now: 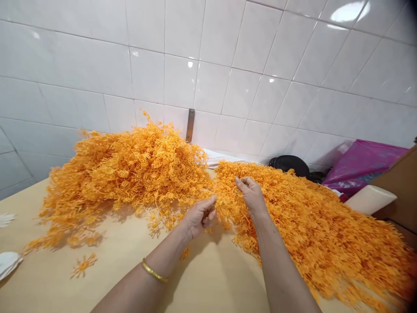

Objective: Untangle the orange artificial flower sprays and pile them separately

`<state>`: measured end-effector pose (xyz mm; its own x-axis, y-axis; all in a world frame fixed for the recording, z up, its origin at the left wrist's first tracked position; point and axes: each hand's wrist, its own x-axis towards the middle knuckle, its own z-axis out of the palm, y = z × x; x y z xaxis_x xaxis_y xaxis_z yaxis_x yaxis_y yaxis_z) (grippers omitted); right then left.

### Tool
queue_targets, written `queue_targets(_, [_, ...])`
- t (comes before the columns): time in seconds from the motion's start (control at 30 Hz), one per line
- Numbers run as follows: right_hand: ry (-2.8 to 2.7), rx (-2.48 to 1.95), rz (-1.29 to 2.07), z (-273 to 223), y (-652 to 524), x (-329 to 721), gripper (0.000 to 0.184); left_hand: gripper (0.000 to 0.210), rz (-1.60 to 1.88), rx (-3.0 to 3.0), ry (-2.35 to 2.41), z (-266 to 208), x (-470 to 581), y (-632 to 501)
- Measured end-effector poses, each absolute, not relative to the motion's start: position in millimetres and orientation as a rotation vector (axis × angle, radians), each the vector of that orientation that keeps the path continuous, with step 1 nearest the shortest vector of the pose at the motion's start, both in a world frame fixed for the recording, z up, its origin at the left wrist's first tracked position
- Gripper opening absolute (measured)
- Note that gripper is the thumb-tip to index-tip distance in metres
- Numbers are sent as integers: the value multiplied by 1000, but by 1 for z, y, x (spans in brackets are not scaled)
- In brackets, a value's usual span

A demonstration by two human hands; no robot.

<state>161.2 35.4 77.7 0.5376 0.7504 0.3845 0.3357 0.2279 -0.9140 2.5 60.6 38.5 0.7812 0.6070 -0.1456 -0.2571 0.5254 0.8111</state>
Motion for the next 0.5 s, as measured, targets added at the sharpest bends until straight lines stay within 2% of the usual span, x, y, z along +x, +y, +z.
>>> queue_targets(0.17, [-949, -1393, 305, 71, 40, 158, 33, 23, 519, 845, 316, 33, 1, 65])
queue_targets(0.37, [-641, -1343, 162, 74, 34, 189, 37, 23, 449, 1012, 291, 36, -7, 64])
queue_targets(0.5, [-612, -1305, 186, 76, 25, 208, 36, 25, 531, 896, 316, 31, -5, 68])
